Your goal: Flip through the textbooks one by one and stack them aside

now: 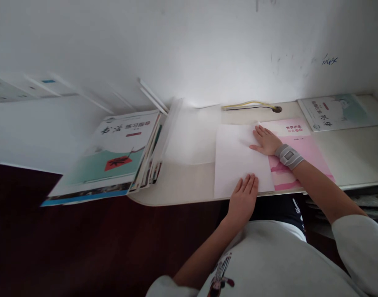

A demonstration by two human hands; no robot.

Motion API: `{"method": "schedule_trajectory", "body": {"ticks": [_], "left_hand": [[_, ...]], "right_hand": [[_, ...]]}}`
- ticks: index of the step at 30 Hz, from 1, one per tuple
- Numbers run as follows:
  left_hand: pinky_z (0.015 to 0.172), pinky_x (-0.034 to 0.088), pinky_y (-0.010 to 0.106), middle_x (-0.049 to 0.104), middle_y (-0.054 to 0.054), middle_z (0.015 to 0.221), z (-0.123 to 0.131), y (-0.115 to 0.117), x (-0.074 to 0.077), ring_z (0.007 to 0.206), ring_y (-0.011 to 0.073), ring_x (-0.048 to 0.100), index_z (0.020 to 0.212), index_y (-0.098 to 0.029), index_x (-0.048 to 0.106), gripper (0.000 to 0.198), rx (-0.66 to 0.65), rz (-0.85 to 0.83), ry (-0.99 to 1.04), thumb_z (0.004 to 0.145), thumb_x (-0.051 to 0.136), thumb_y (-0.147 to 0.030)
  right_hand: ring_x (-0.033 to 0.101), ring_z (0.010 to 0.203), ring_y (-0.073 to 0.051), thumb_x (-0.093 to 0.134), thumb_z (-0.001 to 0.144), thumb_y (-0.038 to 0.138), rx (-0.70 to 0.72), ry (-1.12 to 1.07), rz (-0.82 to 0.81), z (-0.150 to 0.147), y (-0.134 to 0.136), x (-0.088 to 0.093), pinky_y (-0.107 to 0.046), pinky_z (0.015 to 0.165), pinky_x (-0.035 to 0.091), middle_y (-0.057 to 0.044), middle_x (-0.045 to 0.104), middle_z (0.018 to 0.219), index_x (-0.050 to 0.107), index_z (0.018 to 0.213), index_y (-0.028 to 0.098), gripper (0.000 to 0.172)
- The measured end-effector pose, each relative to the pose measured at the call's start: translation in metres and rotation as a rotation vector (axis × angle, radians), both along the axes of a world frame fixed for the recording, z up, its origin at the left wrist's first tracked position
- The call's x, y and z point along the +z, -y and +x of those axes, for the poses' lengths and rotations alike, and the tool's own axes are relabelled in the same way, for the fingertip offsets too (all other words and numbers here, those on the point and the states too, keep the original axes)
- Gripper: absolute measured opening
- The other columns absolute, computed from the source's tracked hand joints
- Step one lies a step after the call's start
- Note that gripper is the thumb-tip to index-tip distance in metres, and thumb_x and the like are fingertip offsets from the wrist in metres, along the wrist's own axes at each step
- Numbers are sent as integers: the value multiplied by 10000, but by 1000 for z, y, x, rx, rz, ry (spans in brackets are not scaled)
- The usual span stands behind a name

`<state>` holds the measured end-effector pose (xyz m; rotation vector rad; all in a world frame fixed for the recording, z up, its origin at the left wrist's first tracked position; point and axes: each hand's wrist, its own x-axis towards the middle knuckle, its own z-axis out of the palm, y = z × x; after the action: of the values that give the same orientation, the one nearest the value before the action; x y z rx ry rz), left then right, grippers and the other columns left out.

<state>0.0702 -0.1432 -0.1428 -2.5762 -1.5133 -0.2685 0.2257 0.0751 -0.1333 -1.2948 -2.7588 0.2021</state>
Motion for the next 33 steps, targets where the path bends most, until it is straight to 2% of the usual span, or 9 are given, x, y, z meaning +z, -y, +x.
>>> {"method": "schedule_trajectory", "body": {"ticks": [4, 7, 9, 12, 16, 20, 25, 28, 33], "left_hand": [[1054, 379, 418, 506, 159, 1350, -1, 1, -2, 1286, 238, 439, 1291, -69, 488, 412, 3, -4, 35, 918, 323, -124], [1064, 362, 438, 520, 170, 1337, -10, -2, 3, 1295, 241, 431, 1286, -91, 492, 417, 19, 12, 123, 944, 363, -291], [1069, 344, 465, 491, 200, 1355, -26, -6, 10, 1310, 269, 407, 1296, -88, 479, 478, 129, 85, 208, 934, 384, -386], [1057, 324, 527, 426, 257, 1387, -65, -14, 20, 1317, 335, 381, 1327, -69, 436, 568, 449, 173, 386, 903, 432, -447], [986, 414, 501, 594, 201, 1218, -113, -22, 20, 1157, 314, 548, 1201, -131, 538, 541, 659, -57, 804, 854, 468, -540], [812, 533, 363, 628, 134, 1150, -132, -26, 16, 901, 207, 659, 1071, -165, 585, 441, 721, -318, 1377, 830, 522, -529], [504, 484, 217, 675, 114, 1026, -134, -34, 28, 619, 120, 627, 1079, -153, 583, 467, 704, -628, 1619, 753, 655, -479], [591, 522, 289, 683, 151, 1010, -126, -43, 37, 736, 181, 660, 1089, -132, 596, 591, 582, -889, 1728, 797, 502, -637], [796, 509, 435, 682, 142, 1008, -85, -67, 59, 972, 276, 638, 1072, -170, 611, 779, 289, -999, 1941, 782, 232, -786]], "right_hand": [[142, 1412, -314, 144, 824, 742, -8, 20, -6, 0, 1, 1, -444, 1140, 164, -215, 202, 1511, 296, 1420, 12, 955], [152, 1409, -315, 180, 842, 715, -11, 5, 5, 0, 2, 0, -455, 1138, 166, -207, 216, 1511, 316, 1418, 38, 899], [170, 1406, -316, 217, 860, 684, -23, -34, 36, 1, 2, -2, -475, 1130, 181, -202, 228, 1509, 325, 1416, 54, 848], [187, 1400, -325, 258, 895, 609, -104, -111, 107, 1, 7, -2, -500, 1113, 210, -221, 233, 1502, 337, 1404, 41, 767], [224, 1384, -347, 302, 928, 490, -191, -106, 102, -2, 32, 0, -505, 1097, 241, -260, 252, 1482, 381, 1373, 14, 657], [250, 1374, -352, 421, 897, 470, -92, -92, 98, -5, 89, -3, -524, 1078, 279, -244, 293, 1470, 440, 1349, 67, 606], [213, 1380, -377, 556, 809, 544, 37, -146, 139, 0, 165, -6, -550, 1082, 273, -246, 287, 1471, 432, 1372, 114, 719], [155, 1394, -379, 620, 750, 564, 26, -211, 160, 5, 185, -9, -562, 1067, 310, -229, 250, 1491, 386, 1402, 135, 814], [131, 1406, -345, 588, 815, 434, -93, -382, 199, 9, 190, -13, -550, 1042, 384, -180, 144, 1534, 207, 1473, 158, 810]]}}
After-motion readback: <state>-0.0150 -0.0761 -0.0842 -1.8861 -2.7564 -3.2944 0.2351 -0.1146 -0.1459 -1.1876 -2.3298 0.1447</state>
